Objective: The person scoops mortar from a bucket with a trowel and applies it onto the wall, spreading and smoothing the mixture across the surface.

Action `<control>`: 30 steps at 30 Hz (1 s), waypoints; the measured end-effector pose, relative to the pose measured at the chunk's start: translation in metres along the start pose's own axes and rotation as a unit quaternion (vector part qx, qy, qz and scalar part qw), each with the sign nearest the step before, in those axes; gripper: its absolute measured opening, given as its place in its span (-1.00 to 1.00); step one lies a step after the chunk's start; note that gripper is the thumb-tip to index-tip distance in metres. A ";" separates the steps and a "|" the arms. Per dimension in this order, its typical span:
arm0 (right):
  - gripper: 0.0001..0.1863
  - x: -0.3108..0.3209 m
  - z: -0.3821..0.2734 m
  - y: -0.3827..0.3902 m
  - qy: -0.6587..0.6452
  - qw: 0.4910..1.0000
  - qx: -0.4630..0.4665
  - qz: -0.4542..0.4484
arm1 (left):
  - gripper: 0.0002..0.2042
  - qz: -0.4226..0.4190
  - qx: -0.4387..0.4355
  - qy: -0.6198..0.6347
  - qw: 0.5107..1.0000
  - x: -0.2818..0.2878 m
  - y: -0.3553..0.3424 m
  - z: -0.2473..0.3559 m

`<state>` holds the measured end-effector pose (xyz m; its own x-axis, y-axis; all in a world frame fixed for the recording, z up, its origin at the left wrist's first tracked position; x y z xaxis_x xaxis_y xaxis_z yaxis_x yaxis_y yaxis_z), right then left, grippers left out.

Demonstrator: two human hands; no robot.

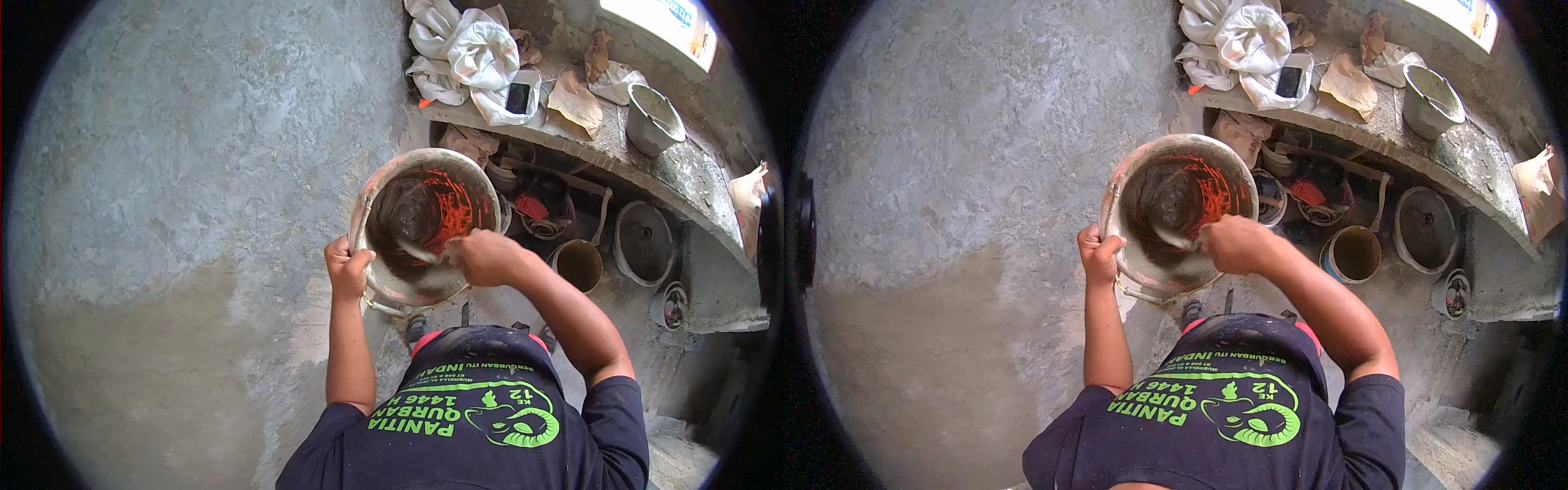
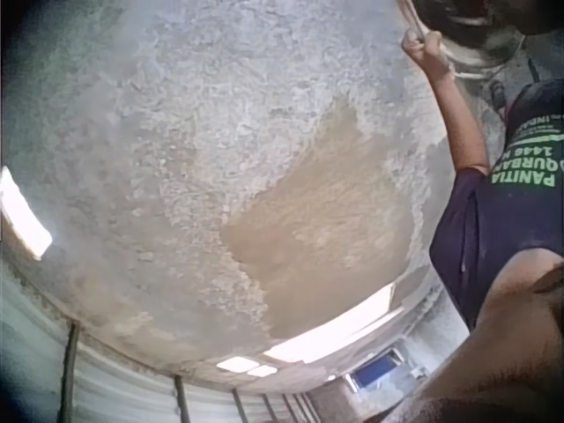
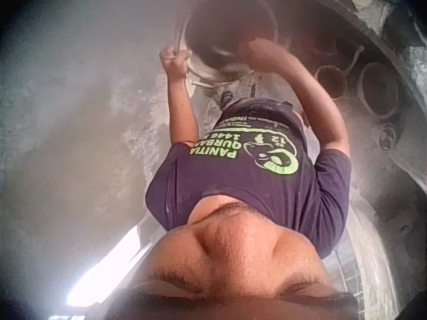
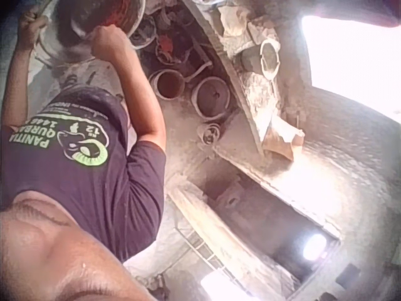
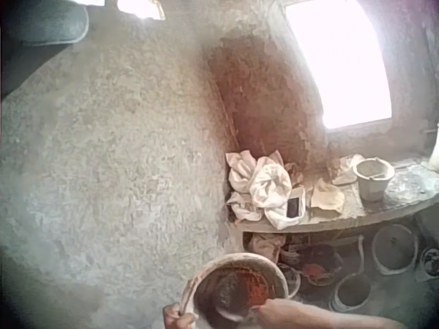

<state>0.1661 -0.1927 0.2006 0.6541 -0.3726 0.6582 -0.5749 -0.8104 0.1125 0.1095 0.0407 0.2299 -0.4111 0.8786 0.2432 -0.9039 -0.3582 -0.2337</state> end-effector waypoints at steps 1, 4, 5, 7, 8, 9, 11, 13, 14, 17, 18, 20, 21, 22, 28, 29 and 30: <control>-0.78 0.005 0.000 0.002 0.000 1.000 0.002 -0.001 | -0.89 0.008 0.004 -0.001 1.000 0.001 0.000 0.003; -0.66 0.041 0.000 0.000 0.029 0.992 -0.014 0.126 | -0.92 -0.024 -0.007 -0.005 1.000 -0.003 -0.002 0.000; -0.66 0.037 0.000 -0.003 0.028 0.991 -0.017 0.129 | -0.92 -0.028 -0.008 -0.005 1.000 -0.006 -0.003 0.001; -0.70 0.022 -0.005 -0.012 0.027 0.993 -0.006 0.111 | -0.95 -0.015 -0.007 -0.014 1.000 -0.007 -0.002 0.003; -0.70 0.014 -0.012 -0.010 0.029 0.998 0.007 0.050 | -0.95 -0.020 -0.006 -0.014 1.000 -0.008 -0.003 0.004; -0.70 0.014 -0.012 -0.005 0.026 0.998 0.003 0.052 | -0.95 -0.008 -0.003 0.004 1.000 -0.006 -0.007 0.007; -0.71 -0.005 -0.014 0.000 0.064 0.997 0.007 -0.046 | -0.95 0.006 0.001 0.019 1.000 0.001 -0.009 0.008; -0.71 0.004 -0.006 0.010 0.073 0.996 -0.010 -0.045 | -0.93 0.001 0.004 0.010 1.000 0.007 -0.005 0.007; -0.72 0.020 -0.001 0.014 0.063 0.998 -0.006 0.028 | -0.93 0.005 0.005 0.008 1.000 0.007 -0.004 0.009; -0.71 0.058 0.000 0.019 0.068 0.982 0.005 0.178 | -0.94 0.020 0.001 0.004 1.000 0.001 -0.002 0.013; -0.71 0.052 0.005 0.012 0.076 0.984 0.008 0.159 | -0.93 0.014 -0.014 -0.002 1.000 -0.002 -0.001 0.015; -0.71 0.037 0.007 0.003 0.067 0.990 -0.010 0.123 | -0.88 0.017 -0.031 0.002 0.999 -0.008 -0.001 0.021; -0.71 0.027 0.007 0.003 0.049 0.993 -0.032 0.106 | -0.88 0.014 -0.030 0.003 0.999 -0.012 -0.003 0.024; -0.75 0.018 0.002 0.006 0.033 0.997 -0.011 0.074 | -0.86 0.030 -0.022 -0.001 0.999 -0.009 -0.002 0.025; -0.77 0.041 0.014 0.023 -0.022 0.994 -0.039 0.104 | -0.75 0.037 -0.043 -0.054 0.997 -0.005 0.014 0.010; -0.75 0.047 0.018 0.024 -0.030 0.990 -0.044 0.132 | -0.71 0.028 -0.049 -0.056 0.997 -0.012 0.020 0.010; -0.75 0.042 0.020 0.026 -0.023 0.992 -0.035 0.119 | -0.79 0.060 -0.049 -0.055 0.996 -0.022 0.034 0.008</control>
<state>0.1883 -0.2389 0.2164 0.5162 -0.5717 0.6377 -0.7481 -0.6636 0.0107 0.0869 0.0063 0.2241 -0.5309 0.7896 0.3077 -0.8338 -0.4220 -0.3560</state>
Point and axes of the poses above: each hand's wrist, its own y-axis away from the middle knuckle, its own x-axis out of the back of the hand, z = x × y, the point moved 8 cm from there along -y, towards the middle knuckle, and after that the axes turned 14 degrees about -y, right-handed, at the moved point
